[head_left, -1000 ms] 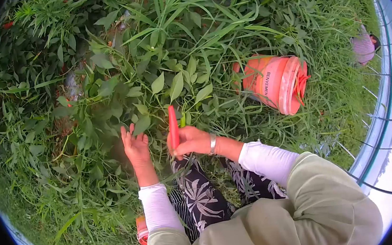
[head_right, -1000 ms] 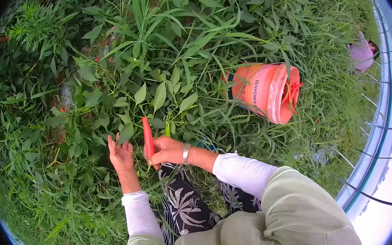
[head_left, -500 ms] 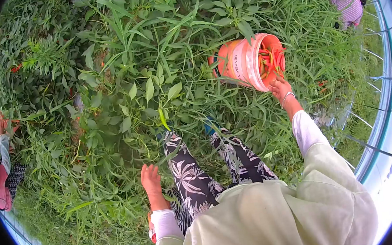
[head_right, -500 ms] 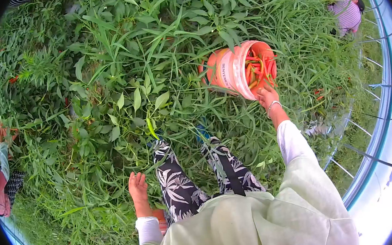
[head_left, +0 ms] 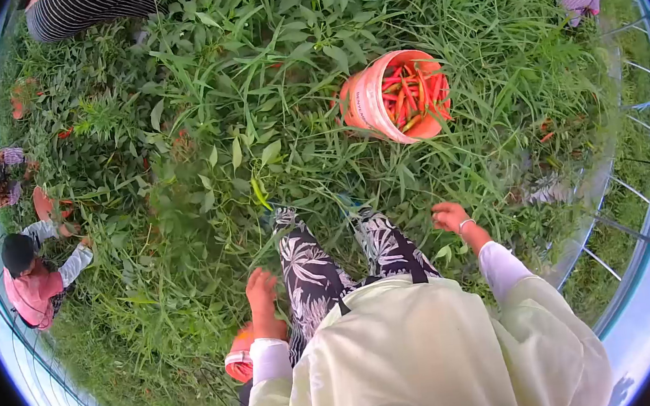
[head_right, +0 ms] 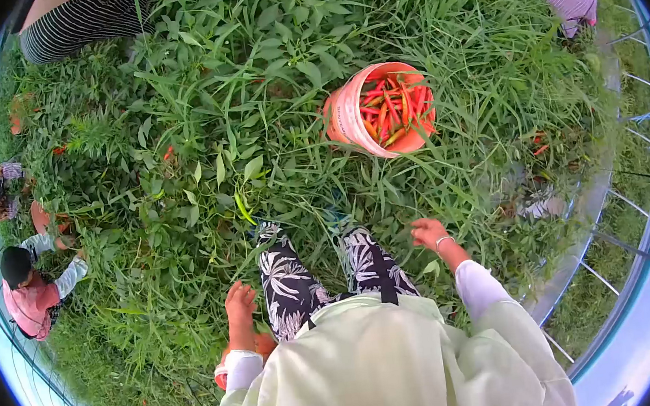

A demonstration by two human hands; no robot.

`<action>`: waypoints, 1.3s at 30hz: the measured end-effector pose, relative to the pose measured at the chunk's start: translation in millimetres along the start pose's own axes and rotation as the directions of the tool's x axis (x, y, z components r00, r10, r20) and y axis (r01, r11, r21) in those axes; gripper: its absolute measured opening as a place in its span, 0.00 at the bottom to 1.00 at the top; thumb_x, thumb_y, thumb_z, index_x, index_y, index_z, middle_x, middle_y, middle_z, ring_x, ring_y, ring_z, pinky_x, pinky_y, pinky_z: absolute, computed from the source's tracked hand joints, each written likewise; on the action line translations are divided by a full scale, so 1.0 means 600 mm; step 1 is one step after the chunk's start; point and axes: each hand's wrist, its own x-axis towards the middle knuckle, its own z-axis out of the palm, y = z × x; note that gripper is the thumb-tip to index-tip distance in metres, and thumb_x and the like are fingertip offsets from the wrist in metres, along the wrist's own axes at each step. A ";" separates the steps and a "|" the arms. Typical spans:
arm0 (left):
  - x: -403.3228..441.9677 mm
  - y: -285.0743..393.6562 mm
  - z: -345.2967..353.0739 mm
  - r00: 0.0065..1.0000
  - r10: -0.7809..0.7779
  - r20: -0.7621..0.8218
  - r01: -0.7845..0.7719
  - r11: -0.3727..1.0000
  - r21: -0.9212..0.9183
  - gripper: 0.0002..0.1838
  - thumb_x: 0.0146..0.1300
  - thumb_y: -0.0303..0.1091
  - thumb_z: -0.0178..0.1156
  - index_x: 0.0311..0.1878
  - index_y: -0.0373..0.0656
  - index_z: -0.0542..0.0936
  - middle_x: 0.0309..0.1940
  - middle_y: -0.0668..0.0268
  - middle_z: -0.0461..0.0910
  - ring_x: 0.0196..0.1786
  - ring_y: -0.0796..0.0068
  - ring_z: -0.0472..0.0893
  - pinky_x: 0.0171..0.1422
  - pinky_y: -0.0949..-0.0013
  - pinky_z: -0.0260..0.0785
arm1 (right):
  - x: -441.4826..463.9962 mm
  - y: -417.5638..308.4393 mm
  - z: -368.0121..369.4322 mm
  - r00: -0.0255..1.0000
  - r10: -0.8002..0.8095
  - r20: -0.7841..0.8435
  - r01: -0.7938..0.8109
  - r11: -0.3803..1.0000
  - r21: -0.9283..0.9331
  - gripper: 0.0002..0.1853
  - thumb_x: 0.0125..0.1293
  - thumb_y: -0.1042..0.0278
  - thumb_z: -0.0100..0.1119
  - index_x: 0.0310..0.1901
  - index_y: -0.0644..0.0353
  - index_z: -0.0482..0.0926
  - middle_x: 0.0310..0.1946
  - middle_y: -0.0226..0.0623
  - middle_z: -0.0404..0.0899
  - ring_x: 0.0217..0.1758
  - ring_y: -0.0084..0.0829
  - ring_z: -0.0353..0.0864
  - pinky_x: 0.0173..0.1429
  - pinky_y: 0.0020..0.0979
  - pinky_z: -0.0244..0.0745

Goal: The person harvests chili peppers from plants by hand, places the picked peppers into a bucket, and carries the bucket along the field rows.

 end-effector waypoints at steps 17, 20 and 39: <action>-0.044 0.000 0.098 0.979 0.140 0.145 -0.132 0.989 -0.064 0.17 0.58 0.26 0.50 0.50 0.29 0.74 0.40 0.57 0.79 0.39 0.70 0.79 0.45 0.71 0.71 | -0.042 0.161 -0.085 0.979 0.138 -0.149 -0.094 0.958 0.272 0.20 0.55 0.73 0.54 0.52 0.63 0.73 0.39 0.38 0.80 0.31 0.32 0.82 0.26 0.24 0.72; -0.048 0.036 0.119 0.989 0.123 0.078 -0.126 0.991 0.037 0.18 0.58 0.32 0.52 0.52 0.40 0.74 0.39 0.66 0.79 0.35 0.77 0.79 0.29 0.78 0.63 | -0.025 0.130 -0.066 0.991 0.115 -0.070 -0.094 0.964 0.248 0.19 0.55 0.70 0.56 0.51 0.60 0.74 0.38 0.36 0.80 0.31 0.29 0.82 0.25 0.21 0.69; 0.153 0.361 0.381 0.783 0.346 0.516 -0.618 0.342 0.708 0.35 0.53 0.55 0.54 0.57 0.35 0.70 0.48 0.49 0.76 0.52 0.58 0.76 0.59 0.67 0.64 | -0.095 -0.083 -0.146 0.966 -0.047 -0.255 0.107 0.969 0.224 0.21 0.57 0.67 0.52 0.54 0.58 0.72 0.42 0.34 0.80 0.33 0.23 0.80 0.27 0.20 0.65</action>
